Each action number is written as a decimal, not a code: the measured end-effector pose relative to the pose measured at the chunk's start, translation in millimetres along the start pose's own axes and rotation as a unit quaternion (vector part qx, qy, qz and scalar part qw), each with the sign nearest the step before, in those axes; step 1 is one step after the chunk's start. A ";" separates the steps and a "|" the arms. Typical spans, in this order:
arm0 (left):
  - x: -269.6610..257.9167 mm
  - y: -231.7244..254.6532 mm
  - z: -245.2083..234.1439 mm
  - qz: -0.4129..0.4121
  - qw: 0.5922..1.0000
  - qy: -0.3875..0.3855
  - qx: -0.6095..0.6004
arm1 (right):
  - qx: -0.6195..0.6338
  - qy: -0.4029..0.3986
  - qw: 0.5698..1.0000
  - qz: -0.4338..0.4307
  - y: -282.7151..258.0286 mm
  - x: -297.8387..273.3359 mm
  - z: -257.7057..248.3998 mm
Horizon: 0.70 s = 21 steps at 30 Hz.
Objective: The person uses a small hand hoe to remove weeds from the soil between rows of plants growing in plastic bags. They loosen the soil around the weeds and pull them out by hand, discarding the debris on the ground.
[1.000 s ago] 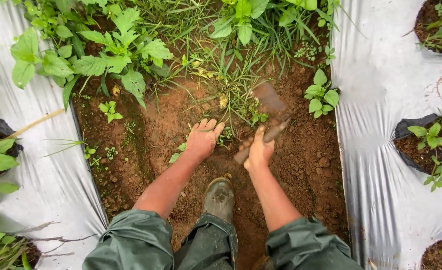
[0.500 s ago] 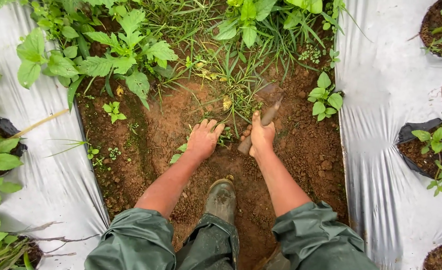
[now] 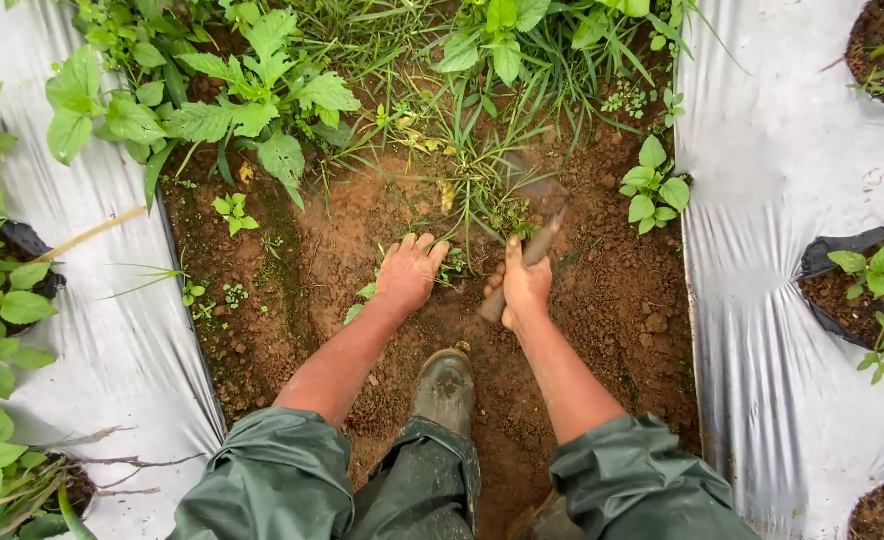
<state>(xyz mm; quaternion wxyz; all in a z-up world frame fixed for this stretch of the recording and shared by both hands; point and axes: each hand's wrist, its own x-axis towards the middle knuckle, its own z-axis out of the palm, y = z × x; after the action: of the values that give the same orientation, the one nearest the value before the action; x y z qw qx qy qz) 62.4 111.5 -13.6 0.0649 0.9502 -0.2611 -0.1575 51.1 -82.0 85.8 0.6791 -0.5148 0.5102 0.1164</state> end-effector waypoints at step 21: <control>1.6 -11.5 29.5 -0.010 1.000 0.017 0.007 | -0.044 -0.029 0.999 0.009 28.3 -28.8 -12.6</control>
<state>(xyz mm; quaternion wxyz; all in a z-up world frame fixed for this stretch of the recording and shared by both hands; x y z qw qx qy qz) 59.4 119.2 -44.2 0.0612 0.9556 -0.2518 -0.1405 11.5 -69.2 93.4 0.6695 -0.5357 0.4891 0.1598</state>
